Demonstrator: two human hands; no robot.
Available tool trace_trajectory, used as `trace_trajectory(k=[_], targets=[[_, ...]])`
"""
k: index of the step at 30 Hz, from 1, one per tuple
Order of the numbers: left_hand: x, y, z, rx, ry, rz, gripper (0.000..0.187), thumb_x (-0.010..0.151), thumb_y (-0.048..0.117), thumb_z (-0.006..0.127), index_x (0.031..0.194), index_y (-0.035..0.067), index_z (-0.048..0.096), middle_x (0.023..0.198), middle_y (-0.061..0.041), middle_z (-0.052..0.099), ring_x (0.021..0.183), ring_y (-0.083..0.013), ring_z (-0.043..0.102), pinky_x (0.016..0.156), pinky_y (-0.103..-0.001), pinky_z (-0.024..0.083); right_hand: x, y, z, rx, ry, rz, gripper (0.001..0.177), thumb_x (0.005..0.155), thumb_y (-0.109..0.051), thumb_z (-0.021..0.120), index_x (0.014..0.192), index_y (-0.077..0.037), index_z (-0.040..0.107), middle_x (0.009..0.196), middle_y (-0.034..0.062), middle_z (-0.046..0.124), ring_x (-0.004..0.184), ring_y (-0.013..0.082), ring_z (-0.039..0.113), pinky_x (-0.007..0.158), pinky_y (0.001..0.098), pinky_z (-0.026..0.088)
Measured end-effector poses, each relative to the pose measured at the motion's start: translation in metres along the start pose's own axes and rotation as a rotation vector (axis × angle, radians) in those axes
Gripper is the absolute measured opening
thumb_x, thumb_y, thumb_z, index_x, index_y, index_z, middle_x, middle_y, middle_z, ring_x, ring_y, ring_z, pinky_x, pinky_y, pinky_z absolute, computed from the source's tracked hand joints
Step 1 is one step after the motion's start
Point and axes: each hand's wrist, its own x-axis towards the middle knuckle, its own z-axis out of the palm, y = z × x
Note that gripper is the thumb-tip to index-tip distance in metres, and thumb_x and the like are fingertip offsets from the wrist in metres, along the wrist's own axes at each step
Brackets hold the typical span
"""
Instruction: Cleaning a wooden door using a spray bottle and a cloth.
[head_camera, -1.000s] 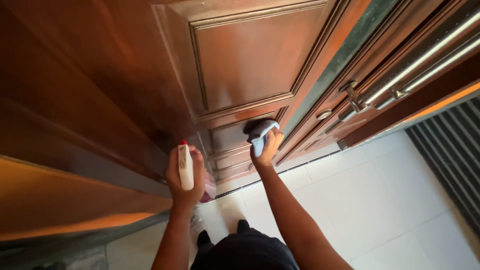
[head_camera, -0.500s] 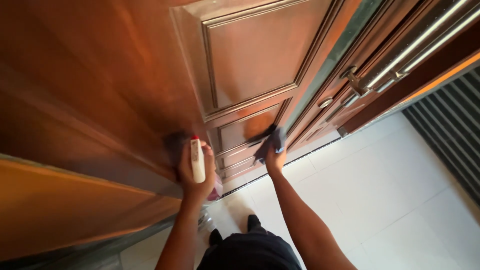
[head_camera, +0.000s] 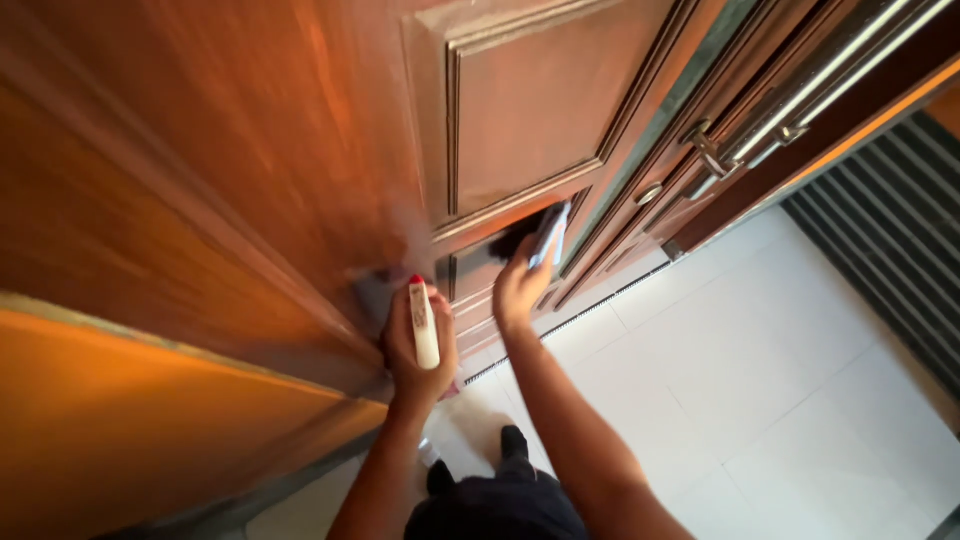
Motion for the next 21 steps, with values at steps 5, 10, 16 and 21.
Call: trace_trajectory(k=[5, 10, 16, 21], targets=[[-0.002, -0.002, -0.004, 0.002, -0.036, 0.044, 0.018, 0.096, 0.003, 0.064, 0.113, 0.002, 0.059, 0.091, -0.008, 0.066, 0.083, -0.0166, 0.066, 0.079, -0.030, 0.055, -0.055, -0.067, 0.013, -0.183, -0.152, -0.550, 0.047, 0.109, -0.007, 0.044, 0.154, 0.003, 0.039, 0.144, 0.0250, 0.057, 0.127, 0.0317, 0.060, 0.108, 0.0416, 0.046], [-0.007, -0.007, -0.008, 0.040, -0.073, 0.050, 0.019, 0.094, 0.008, 0.067, 0.111, 0.002, 0.061, 0.094, -0.010, 0.070, 0.084, -0.0194, 0.071, 0.078, -0.031, 0.057, -0.070, 0.037, -0.018, -0.507, -0.494, -0.831, 0.050, 0.101, -0.020, 0.060, 0.149, -0.005, 0.052, 0.158, 0.0238, 0.045, 0.149, 0.0439, 0.041, 0.128, 0.0559, 0.024], [-0.008, 0.000, -0.012, 0.071, -0.089, 0.056, 0.027, 0.094, 0.012, 0.069, 0.117, 0.001, 0.062, 0.095, -0.011, 0.071, 0.086, -0.0222, 0.072, 0.081, -0.032, 0.057, -0.062, 0.105, -0.043, -0.654, -0.756, -0.958, 0.054, 0.086, -0.034, 0.071, 0.135, -0.011, 0.064, 0.154, 0.0113, 0.051, 0.144, 0.0354, 0.045, 0.123, 0.0582, 0.023], [-0.008, -0.006, -0.009, 0.014, -0.080, 0.027, 0.028, 0.093, 0.011, 0.069, 0.118, 0.000, 0.061, 0.098, -0.011, 0.071, 0.089, -0.0221, 0.072, 0.082, -0.032, 0.057, -0.053, 0.110, -0.067, -0.910, -1.003, -0.918, 0.068, 0.080, -0.031, 0.074, 0.143, -0.010, 0.057, 0.157, 0.0096, 0.047, 0.144, 0.0324, 0.041, 0.119, 0.0559, 0.022]])
